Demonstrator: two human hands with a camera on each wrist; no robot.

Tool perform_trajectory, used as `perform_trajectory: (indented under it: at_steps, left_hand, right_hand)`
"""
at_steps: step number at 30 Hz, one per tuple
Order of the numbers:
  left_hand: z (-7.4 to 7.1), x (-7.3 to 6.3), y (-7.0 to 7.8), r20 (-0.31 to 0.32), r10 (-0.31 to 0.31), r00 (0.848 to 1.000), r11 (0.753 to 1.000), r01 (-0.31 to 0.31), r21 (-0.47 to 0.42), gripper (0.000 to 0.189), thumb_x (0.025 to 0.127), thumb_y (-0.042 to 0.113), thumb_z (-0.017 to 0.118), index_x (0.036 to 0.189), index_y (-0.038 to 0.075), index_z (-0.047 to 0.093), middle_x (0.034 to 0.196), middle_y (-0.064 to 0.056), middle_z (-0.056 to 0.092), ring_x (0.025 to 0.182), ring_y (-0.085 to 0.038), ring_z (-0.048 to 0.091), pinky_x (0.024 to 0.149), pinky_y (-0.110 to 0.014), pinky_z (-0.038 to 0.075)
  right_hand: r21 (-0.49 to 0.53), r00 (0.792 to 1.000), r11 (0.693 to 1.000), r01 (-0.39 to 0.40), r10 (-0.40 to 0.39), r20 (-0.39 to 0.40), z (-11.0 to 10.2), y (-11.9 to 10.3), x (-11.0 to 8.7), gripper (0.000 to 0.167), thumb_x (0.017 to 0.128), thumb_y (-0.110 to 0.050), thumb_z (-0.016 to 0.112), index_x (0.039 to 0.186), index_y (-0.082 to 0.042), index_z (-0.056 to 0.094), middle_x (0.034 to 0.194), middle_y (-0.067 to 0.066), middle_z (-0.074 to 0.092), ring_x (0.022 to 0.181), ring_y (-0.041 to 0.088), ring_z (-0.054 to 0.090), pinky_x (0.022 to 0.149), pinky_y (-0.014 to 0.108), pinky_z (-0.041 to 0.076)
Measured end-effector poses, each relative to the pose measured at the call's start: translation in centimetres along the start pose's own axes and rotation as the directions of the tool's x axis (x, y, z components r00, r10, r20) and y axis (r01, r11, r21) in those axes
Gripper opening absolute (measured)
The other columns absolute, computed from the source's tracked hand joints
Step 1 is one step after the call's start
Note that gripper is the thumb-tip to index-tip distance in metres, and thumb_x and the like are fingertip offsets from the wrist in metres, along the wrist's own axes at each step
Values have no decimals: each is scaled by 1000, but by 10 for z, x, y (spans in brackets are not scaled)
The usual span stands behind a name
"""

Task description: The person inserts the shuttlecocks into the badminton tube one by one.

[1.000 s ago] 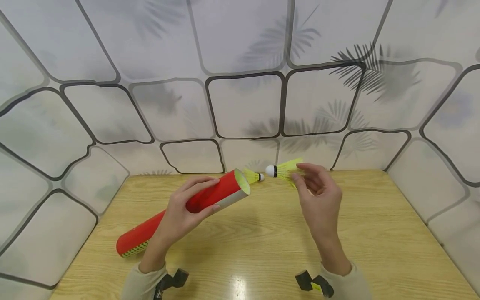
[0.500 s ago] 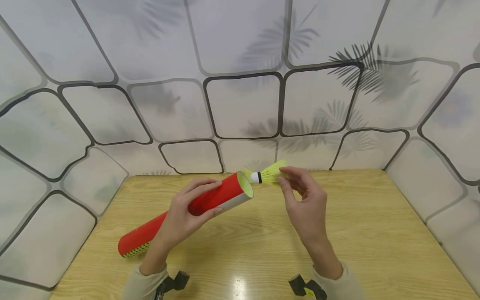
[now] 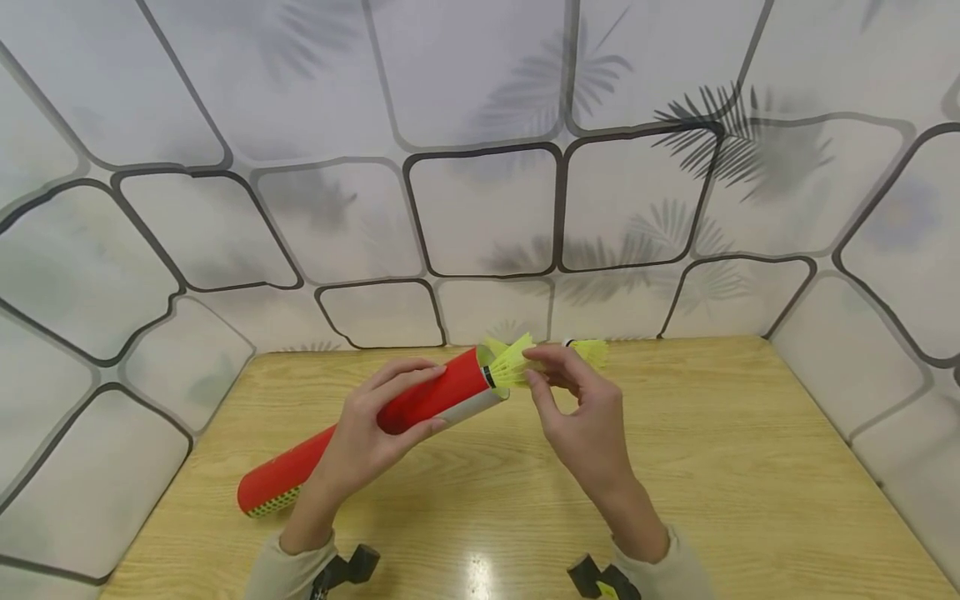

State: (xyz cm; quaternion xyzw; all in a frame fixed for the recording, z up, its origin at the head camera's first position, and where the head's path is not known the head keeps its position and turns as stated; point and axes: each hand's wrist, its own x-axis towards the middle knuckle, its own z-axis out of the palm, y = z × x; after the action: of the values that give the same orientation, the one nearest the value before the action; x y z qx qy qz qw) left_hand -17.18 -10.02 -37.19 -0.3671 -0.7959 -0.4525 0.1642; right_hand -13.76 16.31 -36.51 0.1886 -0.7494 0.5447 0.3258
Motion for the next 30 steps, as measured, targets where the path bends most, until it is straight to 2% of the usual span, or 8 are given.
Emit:
perform_trajectory:
  at_steps: [19,30]
  left_hand:
    - [3,1,4,5,28,1000,1000,-28,1,50,87,19,85,134,18,69,132,0,62,115,-18,63,89,-36,57]
    - [4,0,6,20,19,1000,1000,-19,-13,49,88,20,84,135,19,68,133,1,61,116,-18,62,90,-37,57]
  right_hand:
    - [5,992,1000,-1,1,124,8,-2,-4,30,90,15,69,114,-2,72,109,6,72,100,10,71,86,22,56]
    - [96,983,994,-51,33,178,8,-2,-4,29,92,16,65,114,-1,71,111,7,71,103,13,71,87,25,57]
